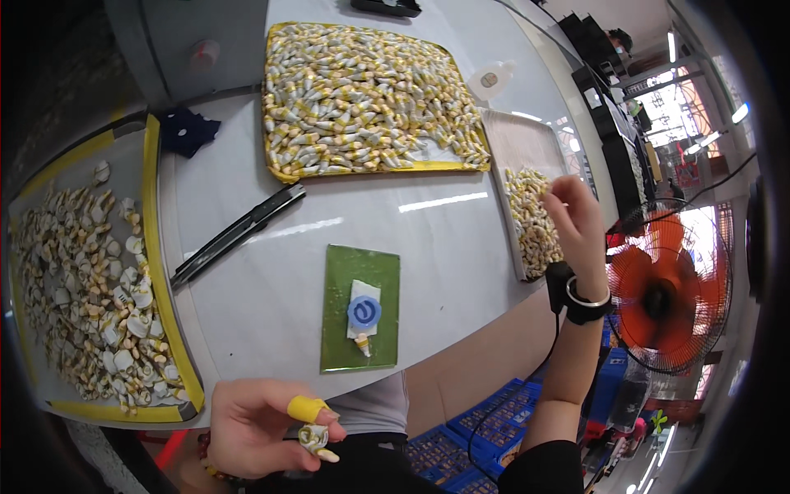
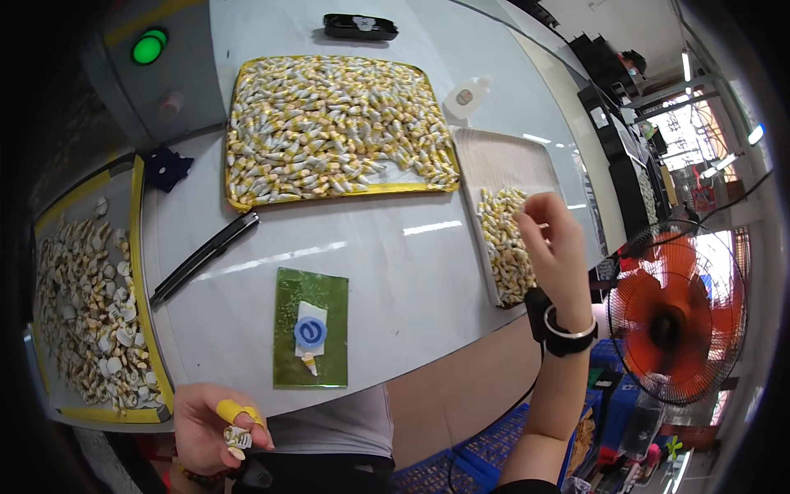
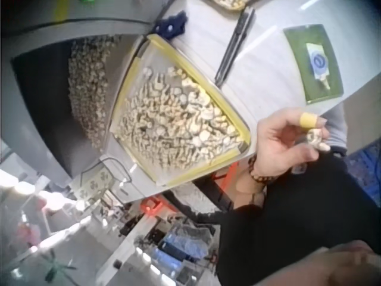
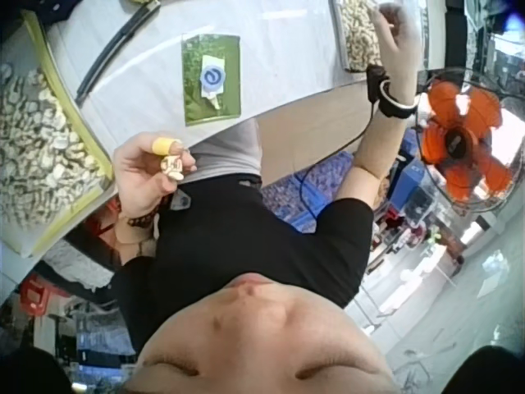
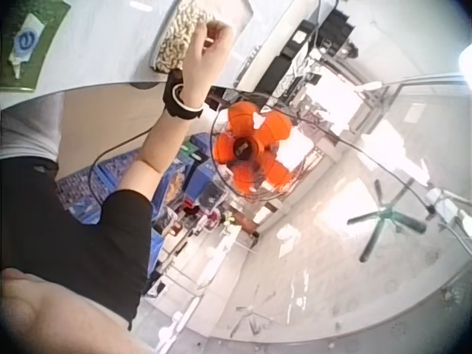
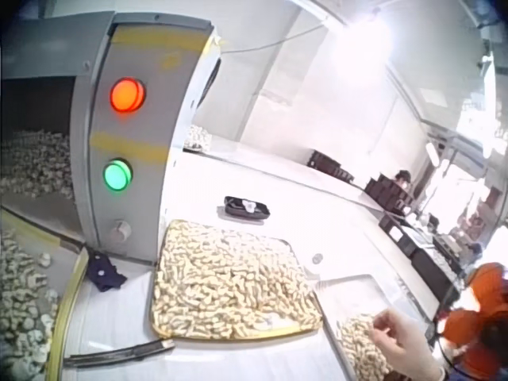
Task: The person repeatedly picks up small white and yellow plastic components from a tray, applies a substance from a tube to the interior of the white part, and inserts the yellow part to assemble them. The assembled units are then placed into a separate tray on the left.
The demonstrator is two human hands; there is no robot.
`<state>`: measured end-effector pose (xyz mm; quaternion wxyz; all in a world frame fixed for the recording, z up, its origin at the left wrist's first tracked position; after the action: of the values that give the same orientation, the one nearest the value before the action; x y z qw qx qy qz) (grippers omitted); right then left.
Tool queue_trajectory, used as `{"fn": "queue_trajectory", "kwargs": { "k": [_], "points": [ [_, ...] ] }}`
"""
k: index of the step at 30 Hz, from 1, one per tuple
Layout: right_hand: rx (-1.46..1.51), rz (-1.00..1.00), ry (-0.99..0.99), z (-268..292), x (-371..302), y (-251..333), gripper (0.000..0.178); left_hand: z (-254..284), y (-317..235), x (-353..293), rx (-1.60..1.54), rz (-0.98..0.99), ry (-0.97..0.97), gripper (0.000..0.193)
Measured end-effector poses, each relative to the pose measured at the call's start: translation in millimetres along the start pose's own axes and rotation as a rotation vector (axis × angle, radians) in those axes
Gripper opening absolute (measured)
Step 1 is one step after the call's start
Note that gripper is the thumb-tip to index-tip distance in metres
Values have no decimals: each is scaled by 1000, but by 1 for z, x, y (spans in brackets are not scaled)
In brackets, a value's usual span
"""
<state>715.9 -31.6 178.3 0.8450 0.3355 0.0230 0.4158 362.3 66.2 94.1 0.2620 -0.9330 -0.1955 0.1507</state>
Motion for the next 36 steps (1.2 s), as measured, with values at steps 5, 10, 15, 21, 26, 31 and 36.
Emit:
{"fn": "queue_trajectory", "kwargs": {
  "k": [5, 10, 15, 21, 26, 31, 36],
  "points": [
    [380, 61, 115, -25, -45, 87, 16, -1, -2, 3, 25, 5, 13, 35],
    [401, 339, 508, -87, -72, 156, 21, -2, -7, 5, 79, -10, -161, 39],
    [344, 258, 634, -108, -80, 154, 21, -1, -9, 0, 55, -29, -81, 35],
    [142, 549, 516, -115, -82, 165, 18, 0, -11, 1, 53, -12, -115, 38],
    [74, 666, 505, -121, -86, 174, 22, -2, -14, -1, 83, -23, -113, 39],
    [-50, 796, 513, -125, -92, 181, 24, -4, -19, 1, 158, -127, -32, 38],
    [-103, 833, 532, -128, -96, 183, 24, -5, -25, -1, 315, -261, 4, 36]
  ]
}}
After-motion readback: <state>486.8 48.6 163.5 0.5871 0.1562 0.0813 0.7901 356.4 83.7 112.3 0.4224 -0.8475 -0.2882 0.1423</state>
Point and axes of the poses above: each hand's wrist, its own x-axis towards the middle knuckle, its own z-axis out of the back of the hand, y = z × x, the point moved 9 cm from there along x, towards the middle knuckle, and after that the axes turned 6 degrees about -y, right-handed, at the moved point
